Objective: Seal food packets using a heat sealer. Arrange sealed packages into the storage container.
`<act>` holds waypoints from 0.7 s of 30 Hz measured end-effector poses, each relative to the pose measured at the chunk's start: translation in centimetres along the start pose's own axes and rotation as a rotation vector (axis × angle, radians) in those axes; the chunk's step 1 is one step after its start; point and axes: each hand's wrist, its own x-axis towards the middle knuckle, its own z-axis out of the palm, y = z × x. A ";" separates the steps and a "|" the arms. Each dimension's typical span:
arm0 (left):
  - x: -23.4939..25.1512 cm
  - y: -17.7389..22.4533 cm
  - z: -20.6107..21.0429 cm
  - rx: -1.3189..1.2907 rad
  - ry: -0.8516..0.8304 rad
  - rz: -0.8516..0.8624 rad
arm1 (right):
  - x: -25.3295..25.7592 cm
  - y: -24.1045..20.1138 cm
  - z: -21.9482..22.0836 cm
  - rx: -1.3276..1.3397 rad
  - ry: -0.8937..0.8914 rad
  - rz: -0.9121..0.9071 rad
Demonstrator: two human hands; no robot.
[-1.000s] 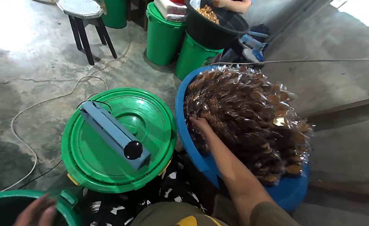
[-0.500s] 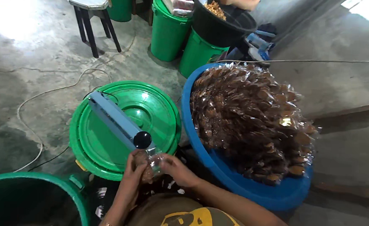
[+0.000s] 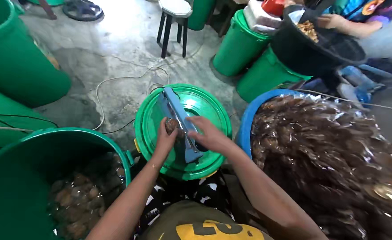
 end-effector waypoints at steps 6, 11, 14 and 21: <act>1.5 -0.1 -2.0 -0.002 0.054 -0.074 | -0.1 -0.4 5.5 -0.329 0.111 0.087; 1.9 -0.6 -2.7 -0.263 0.219 -0.160 | -0.2 2.9 8.4 -0.306 0.538 -0.210; 1.6 -0.4 -2.3 -0.377 0.281 -0.059 | -0.1 3.0 8.5 -0.290 0.542 -0.224; 2.0 0.6 -0.5 0.111 -0.030 -0.028 | -0.7 2.5 7.4 -0.166 0.474 -0.188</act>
